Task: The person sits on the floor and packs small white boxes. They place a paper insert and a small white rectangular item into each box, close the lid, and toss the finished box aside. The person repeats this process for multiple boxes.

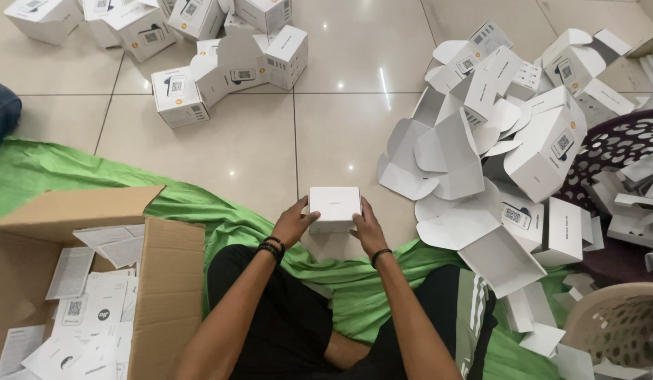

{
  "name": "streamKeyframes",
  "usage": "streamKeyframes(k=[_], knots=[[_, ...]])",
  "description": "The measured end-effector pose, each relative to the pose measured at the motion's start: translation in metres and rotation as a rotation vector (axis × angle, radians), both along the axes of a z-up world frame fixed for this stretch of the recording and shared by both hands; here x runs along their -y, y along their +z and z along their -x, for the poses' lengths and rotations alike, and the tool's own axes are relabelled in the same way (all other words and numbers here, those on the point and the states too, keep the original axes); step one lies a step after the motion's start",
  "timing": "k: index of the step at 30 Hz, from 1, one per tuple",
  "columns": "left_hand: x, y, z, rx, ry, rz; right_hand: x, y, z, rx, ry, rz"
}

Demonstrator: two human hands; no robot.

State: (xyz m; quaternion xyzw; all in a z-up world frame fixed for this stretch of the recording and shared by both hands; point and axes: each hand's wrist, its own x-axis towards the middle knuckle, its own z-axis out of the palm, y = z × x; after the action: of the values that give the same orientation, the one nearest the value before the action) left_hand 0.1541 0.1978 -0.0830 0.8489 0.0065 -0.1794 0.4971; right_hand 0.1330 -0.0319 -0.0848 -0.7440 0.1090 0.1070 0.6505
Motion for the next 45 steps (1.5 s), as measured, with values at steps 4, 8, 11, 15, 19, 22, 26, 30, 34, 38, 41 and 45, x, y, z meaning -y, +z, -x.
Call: streamKeyframes(k=[4, 8, 11, 15, 19, 22, 26, 30, 34, 38, 41, 45], knots=[[-0.007, -0.041, -0.001, 0.319, -0.040, 0.080, 0.008, -0.029, 0.002, 0.197, 0.047, 0.076], [-0.004, -0.074, 0.002, 0.442, -0.109, -0.143, 0.009, -0.067, 0.013, 0.319, 0.067, 0.344], [-0.012, -0.086, 0.002, 0.231, -0.071, -0.071, -0.006, -0.033, 0.027, 0.404, 0.077, 0.647], [-0.035, -0.111, 0.010, 0.385, -0.076, -0.328, -0.019, -0.009, 0.046, 0.637, 0.522, 1.015], [-0.030, -0.116, 0.000, 0.398, 0.048, -0.348, -0.045, 0.010, 0.017, 0.256, 1.188, 0.891], [-0.027, -0.118, -0.012, 0.412, 0.153, -0.292, -0.044, -0.070, -0.090, 0.004, 1.467, 0.901], [-0.026, -0.120, -0.017, 0.366, 0.234, -0.196, -0.052, -0.054, -0.232, 0.359, 0.670, 1.522], [-0.027, -0.116, -0.018, 0.316, 0.230, -0.187, -0.071, -0.072, -0.247, -0.039, 0.697, 1.240], [-0.023, -0.123, -0.012, 0.330, 0.238, -0.176, -0.091, -0.061, -0.139, 0.043, 0.645, 1.188], [-0.024, -0.129, -0.003, 0.368, 0.159, -0.198, -0.081, -0.039, -0.037, 0.075, 0.629, 1.198], [-0.025, -0.140, 0.006, 0.424, 0.070, -0.245, -0.058, -0.034, 0.013, 0.022, 0.685, 1.172], [-0.014, -0.134, 0.006, 0.410, -0.046, -0.335, 0.000, -0.057, 0.045, -0.011, 0.896, 0.946]])
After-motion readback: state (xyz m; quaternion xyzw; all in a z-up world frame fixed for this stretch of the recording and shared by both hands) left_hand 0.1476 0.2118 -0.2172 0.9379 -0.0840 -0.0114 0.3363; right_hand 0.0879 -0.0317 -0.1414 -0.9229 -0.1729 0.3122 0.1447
